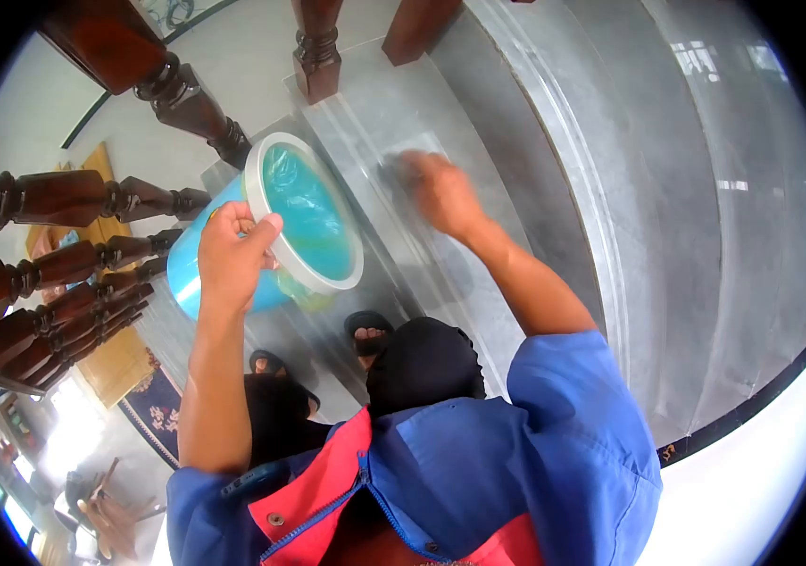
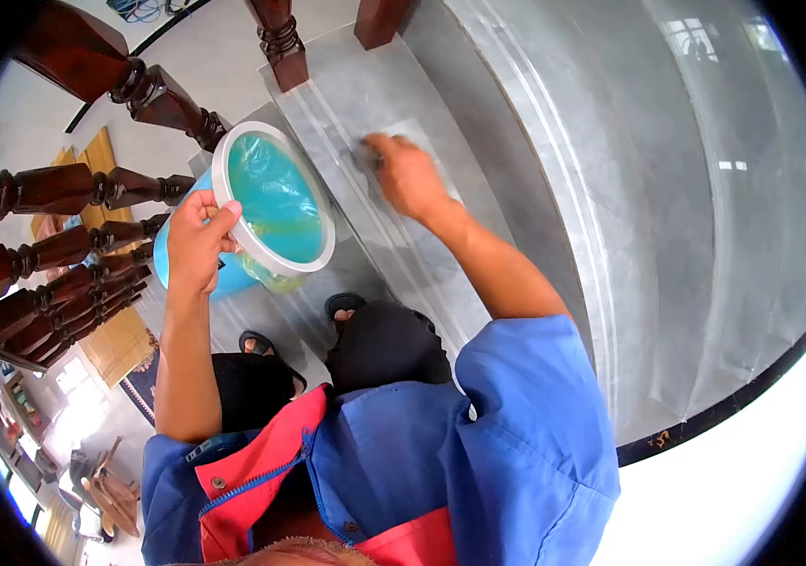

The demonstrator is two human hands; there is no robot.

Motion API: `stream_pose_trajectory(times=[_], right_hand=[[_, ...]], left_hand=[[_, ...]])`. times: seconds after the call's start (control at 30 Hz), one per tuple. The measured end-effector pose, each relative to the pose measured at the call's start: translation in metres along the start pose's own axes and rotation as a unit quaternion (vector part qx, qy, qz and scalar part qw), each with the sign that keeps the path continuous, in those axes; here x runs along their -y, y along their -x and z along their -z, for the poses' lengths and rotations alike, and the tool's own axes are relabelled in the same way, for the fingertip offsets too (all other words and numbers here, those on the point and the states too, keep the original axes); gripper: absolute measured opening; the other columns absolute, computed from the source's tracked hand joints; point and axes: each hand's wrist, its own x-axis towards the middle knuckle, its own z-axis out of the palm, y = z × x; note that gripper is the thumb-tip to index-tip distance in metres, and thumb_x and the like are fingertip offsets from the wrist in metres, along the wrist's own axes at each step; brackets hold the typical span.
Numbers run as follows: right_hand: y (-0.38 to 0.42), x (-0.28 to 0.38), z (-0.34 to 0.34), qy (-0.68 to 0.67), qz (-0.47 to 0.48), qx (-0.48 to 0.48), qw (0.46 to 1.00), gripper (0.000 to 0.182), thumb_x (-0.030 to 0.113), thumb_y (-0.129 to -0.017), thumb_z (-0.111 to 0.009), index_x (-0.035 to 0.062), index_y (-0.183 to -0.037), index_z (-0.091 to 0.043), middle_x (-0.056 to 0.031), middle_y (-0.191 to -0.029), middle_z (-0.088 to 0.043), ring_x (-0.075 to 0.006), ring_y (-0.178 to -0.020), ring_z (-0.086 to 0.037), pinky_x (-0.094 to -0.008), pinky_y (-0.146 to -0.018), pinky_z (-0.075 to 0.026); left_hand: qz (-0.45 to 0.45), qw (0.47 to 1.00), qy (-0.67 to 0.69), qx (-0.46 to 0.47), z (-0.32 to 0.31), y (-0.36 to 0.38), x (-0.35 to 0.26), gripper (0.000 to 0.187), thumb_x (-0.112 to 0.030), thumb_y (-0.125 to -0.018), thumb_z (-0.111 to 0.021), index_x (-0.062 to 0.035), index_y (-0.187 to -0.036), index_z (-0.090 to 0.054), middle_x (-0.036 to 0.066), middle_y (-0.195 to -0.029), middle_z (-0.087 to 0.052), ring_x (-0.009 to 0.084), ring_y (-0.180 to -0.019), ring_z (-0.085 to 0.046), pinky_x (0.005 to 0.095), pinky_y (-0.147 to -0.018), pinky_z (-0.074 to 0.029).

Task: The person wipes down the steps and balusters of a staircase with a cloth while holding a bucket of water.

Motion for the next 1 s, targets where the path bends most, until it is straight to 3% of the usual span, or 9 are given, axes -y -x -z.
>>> stream_pose_trajectory(times=[0.13, 0.33, 0.4, 0.5, 0.57, 0.8, 0.9, 0.97, 1.0], right_hand=[[0.023, -0.023, 0.035, 0.094, -0.092, -0.127, 0.983, 0.043, -0.003, -0.083, -0.061, 0.0082, -0.124, -0.059, -0.0211, -0.106, -0.065, -0.0426, -0.091, -0.065, -0.0496, -0.078, -0.055], [0.106, -0.051, 0.018, 0.195, -0.273, -0.070, 0.940, 0.034, 0.009, -0.085, -0.064, 0.0035, -0.119, -0.062, -0.0251, -0.109, -0.062, -0.0440, -0.091, -0.066, -0.0512, -0.078, -0.056], [0.101, -0.039, -0.007, 0.154, -0.314, -0.175, 0.920, 0.036, 0.012, -0.085, -0.063, 0.0017, -0.120, -0.063, -0.0259, -0.109, -0.062, -0.0440, -0.093, -0.066, -0.0508, -0.081, -0.055], [0.053, 0.018, -0.041, -0.069, -0.223, -0.177, 0.956, 0.035, 0.012, -0.083, -0.067, -0.0013, -0.116, -0.067, -0.0247, -0.107, -0.067, -0.0400, -0.091, -0.066, -0.0459, -0.081, -0.054], [0.025, 0.046, -0.054, -0.177, -0.165, -0.067, 0.968, 0.034, 0.014, -0.082, -0.070, -0.0001, -0.113, -0.068, -0.0232, -0.104, -0.068, -0.0383, -0.090, -0.067, -0.0442, -0.082, -0.054], [0.021, -0.038, -0.008, 0.098, -0.162, -0.244, 0.951, 0.030, 0.016, -0.084, -0.072, 0.0056, -0.112, -0.068, -0.0174, -0.099, -0.066, -0.0377, -0.088, -0.065, -0.0486, -0.076, -0.052], [-0.014, -0.055, -0.030, 0.148, -0.213, -0.250, 0.933, 0.026, 0.017, -0.086, -0.069, 0.0054, -0.109, -0.068, -0.0183, -0.100, -0.067, -0.0375, -0.087, -0.065, -0.0491, -0.076, -0.053], [-0.047, -0.023, -0.064, 0.061, -0.221, -0.236, 0.944, 0.022, 0.015, -0.085, -0.067, 0.0050, -0.105, -0.069, -0.0186, -0.101, -0.067, -0.0368, -0.091, -0.065, -0.0490, -0.079, -0.053], [-0.049, 0.010, -0.078, 0.027, -0.146, -0.119, 0.982, 0.021, 0.013, -0.084, -0.065, 0.0045, -0.102, -0.070, -0.0179, -0.102, -0.067, -0.0365, -0.095, -0.065, -0.0490, -0.082, -0.052]], left_hand=[[-0.004, 1.000, -0.020, 0.015, 0.002, 0.001, 0.005, 0.025, -0.014, -0.093, -0.071, 0.0031, -0.107, -0.060, 0.005, -0.083, -0.063, 0.0111, -0.064, -0.062, 0.0260, -0.056, -0.056], [0.003, 1.000, 0.003, 0.001, 0.002, 0.006, 0.004, 0.027, -0.012, -0.088, -0.073, 0.0053, -0.104, -0.061, 0.005, -0.081, -0.062, 0.0110, -0.063, -0.059, 0.0262, -0.054, -0.054], [-0.002, 1.000, -0.025, -0.004, -0.001, 0.008, 0.003, 0.027, -0.012, -0.088, -0.073, 0.0052, -0.105, -0.061, 0.005, -0.080, -0.061, 0.0111, -0.064, -0.060, 0.0263, -0.054, -0.054], [0.006, 1.000, 0.001, 0.004, -0.005, 0.004, 0.008, 0.028, -0.012, -0.088, -0.074, 0.0051, -0.107, -0.062, 0.005, -0.079, -0.061, 0.0110, -0.063, -0.059, 0.0260, -0.054, -0.054], [0.003, 1.000, -0.006, 0.006, -0.008, 0.003, 0.005, 0.028, -0.012, -0.088, -0.074, 0.0054, -0.107, -0.062, 0.004, -0.078, -0.061, 0.0110, -0.063, -0.059, 0.0258, -0.054, -0.054], [0.005, 1.000, -0.006, -0.008, -0.003, 0.006, 0.007, 0.030, -0.013, -0.088, -0.075, 0.0053, -0.107, -0.061, 0.004, -0.080, -0.060, 0.0107, -0.063, -0.059, 0.0259, -0.054, -0.053], [0.002, 1.000, -0.009, -0.004, -0.001, 0.004, 0.012, 0.030, -0.013, -0.088, -0.075, 0.0051, -0.107, -0.061, 0.005, -0.082, -0.060, 0.0106, -0.063, -0.058, 0.0261, -0.055, -0.054], [0.006, 1.000, -0.007, -0.001, -0.001, 0.002, 0.010, 0.030, -0.014, -0.087, -0.075, 0.0051, -0.107, -0.062, 0.005, -0.082, -0.061, 0.0107, -0.063, -0.058, 0.0260, -0.055, -0.054], [0.004, 1.000, -0.011, 0.002, -0.002, 0.001, 0.009, 0.030, -0.014, -0.087, -0.075, 0.0051, -0.107, -0.062, 0.005, -0.082, -0.061, 0.0107, -0.063, -0.058, 0.0260, -0.055, -0.054]])
